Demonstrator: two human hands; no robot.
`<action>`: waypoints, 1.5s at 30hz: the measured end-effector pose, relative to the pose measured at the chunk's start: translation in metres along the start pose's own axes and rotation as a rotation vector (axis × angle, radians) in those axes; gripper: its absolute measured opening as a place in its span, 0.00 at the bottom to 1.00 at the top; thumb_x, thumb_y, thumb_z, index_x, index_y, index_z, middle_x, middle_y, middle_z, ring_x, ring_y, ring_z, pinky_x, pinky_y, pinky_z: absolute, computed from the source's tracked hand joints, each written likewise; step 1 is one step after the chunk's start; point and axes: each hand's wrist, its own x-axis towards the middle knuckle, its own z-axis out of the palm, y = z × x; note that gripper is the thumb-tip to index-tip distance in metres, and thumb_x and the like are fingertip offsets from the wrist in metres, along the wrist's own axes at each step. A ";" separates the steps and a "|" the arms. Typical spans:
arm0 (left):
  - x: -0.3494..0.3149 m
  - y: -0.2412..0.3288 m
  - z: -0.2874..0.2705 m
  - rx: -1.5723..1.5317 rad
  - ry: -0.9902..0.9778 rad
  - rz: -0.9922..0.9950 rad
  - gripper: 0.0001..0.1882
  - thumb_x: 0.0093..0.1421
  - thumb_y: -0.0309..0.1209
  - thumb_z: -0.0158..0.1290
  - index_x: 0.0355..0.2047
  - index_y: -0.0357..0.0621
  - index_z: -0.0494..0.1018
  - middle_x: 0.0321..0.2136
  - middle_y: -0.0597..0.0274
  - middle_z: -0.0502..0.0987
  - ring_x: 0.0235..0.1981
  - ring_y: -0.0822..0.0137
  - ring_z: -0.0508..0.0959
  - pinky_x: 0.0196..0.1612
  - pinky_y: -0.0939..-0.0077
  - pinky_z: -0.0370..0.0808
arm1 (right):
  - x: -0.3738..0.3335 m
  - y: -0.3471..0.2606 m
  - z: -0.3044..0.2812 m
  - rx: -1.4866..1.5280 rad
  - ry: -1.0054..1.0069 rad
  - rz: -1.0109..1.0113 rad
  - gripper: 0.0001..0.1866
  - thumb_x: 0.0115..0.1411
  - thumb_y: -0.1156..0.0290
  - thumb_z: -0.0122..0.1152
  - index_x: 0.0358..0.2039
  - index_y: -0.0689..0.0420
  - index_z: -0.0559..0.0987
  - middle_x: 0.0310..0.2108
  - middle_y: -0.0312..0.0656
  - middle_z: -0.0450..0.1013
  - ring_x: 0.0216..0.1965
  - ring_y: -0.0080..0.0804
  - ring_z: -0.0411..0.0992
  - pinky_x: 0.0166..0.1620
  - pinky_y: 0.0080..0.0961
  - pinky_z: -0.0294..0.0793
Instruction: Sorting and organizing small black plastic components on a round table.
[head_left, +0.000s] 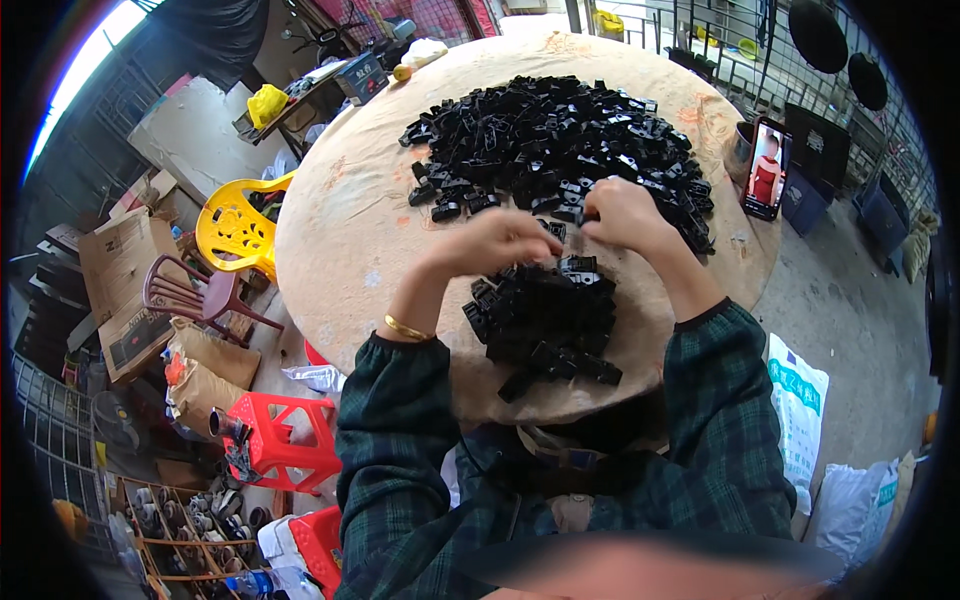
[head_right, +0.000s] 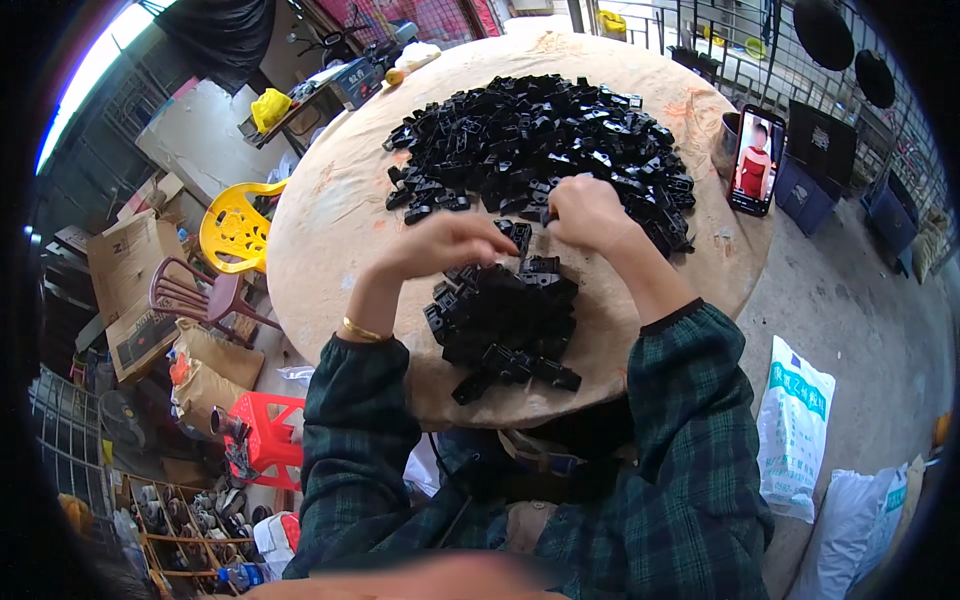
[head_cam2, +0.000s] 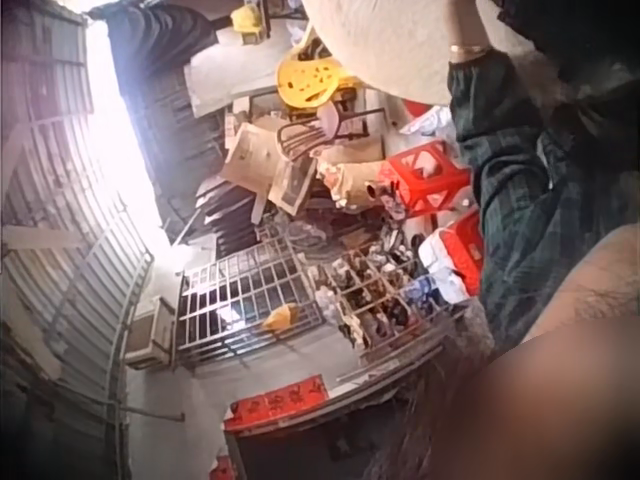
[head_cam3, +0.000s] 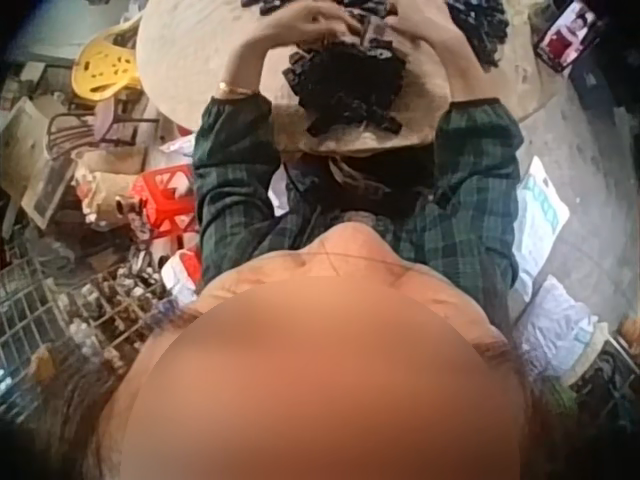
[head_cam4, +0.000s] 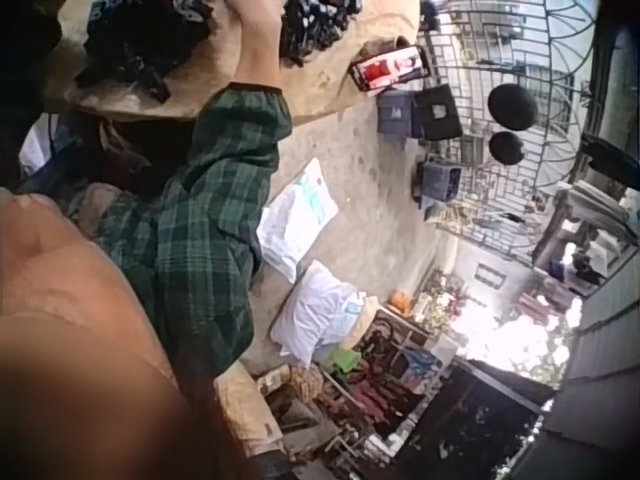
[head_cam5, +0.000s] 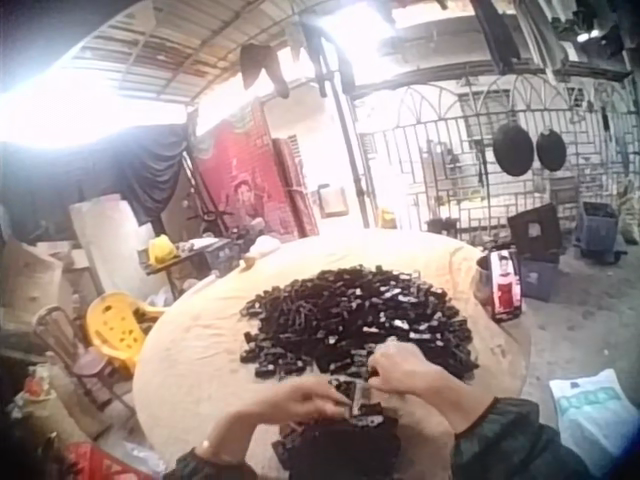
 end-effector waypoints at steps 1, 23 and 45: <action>-0.001 -0.013 -0.008 0.016 0.164 -0.119 0.13 0.54 0.33 0.57 0.37 0.39 0.77 0.27 0.60 0.79 0.27 0.71 0.76 0.32 0.76 0.72 | 0.000 -0.011 -0.011 -0.004 0.015 0.113 0.11 0.42 0.64 0.64 0.27 0.54 0.81 0.31 0.42 0.74 0.38 0.40 0.72 0.40 0.32 0.74; -0.030 -0.027 -0.028 -0.006 0.415 -0.208 0.18 0.61 0.33 0.50 0.48 0.36 0.70 0.39 0.61 0.77 0.42 0.72 0.74 0.46 0.77 0.70 | 0.005 -0.025 0.005 0.587 -0.026 -0.314 0.12 0.50 0.75 0.56 0.37 0.59 0.79 0.34 0.44 0.74 0.40 0.38 0.70 0.45 0.29 0.69; -0.092 0.025 0.131 0.473 0.456 -0.178 0.58 0.32 0.47 0.68 0.63 0.50 0.50 0.62 0.43 0.44 0.62 0.35 0.43 0.61 0.45 0.47 | -0.082 -0.064 -0.034 0.621 -0.216 -0.360 0.37 0.47 0.53 0.65 0.56 0.51 0.66 0.56 0.52 0.60 0.59 0.48 0.58 0.60 0.39 0.55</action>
